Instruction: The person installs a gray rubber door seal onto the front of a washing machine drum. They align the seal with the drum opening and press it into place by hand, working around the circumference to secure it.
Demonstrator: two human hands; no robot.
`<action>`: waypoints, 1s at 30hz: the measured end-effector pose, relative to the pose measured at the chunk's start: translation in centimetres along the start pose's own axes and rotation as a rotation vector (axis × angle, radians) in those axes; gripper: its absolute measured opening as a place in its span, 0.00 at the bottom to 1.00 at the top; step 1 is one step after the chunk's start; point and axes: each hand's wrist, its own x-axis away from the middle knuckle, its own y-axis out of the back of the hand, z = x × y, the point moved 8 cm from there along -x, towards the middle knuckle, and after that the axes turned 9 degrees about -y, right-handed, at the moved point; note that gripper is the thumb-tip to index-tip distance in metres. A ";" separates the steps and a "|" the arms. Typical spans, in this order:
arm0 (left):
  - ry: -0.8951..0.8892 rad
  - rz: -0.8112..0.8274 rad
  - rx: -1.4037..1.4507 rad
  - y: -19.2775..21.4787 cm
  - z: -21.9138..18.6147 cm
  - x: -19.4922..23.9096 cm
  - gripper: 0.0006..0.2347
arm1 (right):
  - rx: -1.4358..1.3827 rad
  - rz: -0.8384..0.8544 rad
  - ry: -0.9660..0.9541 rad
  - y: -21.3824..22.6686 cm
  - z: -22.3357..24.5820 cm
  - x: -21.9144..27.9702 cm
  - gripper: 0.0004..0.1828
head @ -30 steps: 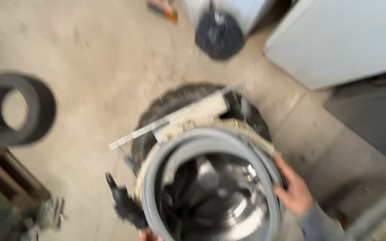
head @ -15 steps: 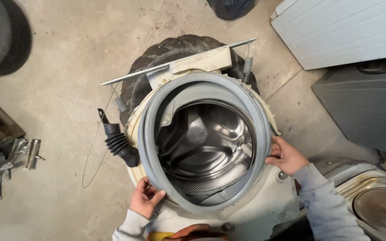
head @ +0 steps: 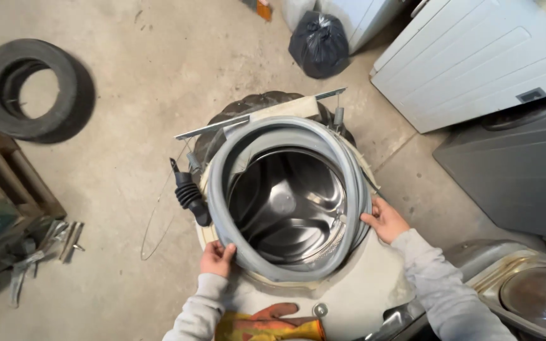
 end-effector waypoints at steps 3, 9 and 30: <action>-0.010 0.059 -0.285 0.3 -2.6 1.6 0.19 | 0.454 -0.146 -0.108 -0.7 -0.3 2.0 0.28; -0.007 0.198 -0.623 -0.3 -9.9 0.8 0.28 | 1.041 -0.316 0.014 -2.2 4.7 2.5 0.37; 0.060 0.453 -0.812 -2.2 -10.1 4.5 0.41 | 0.732 -0.434 -0.183 -6.5 2.8 7.9 0.55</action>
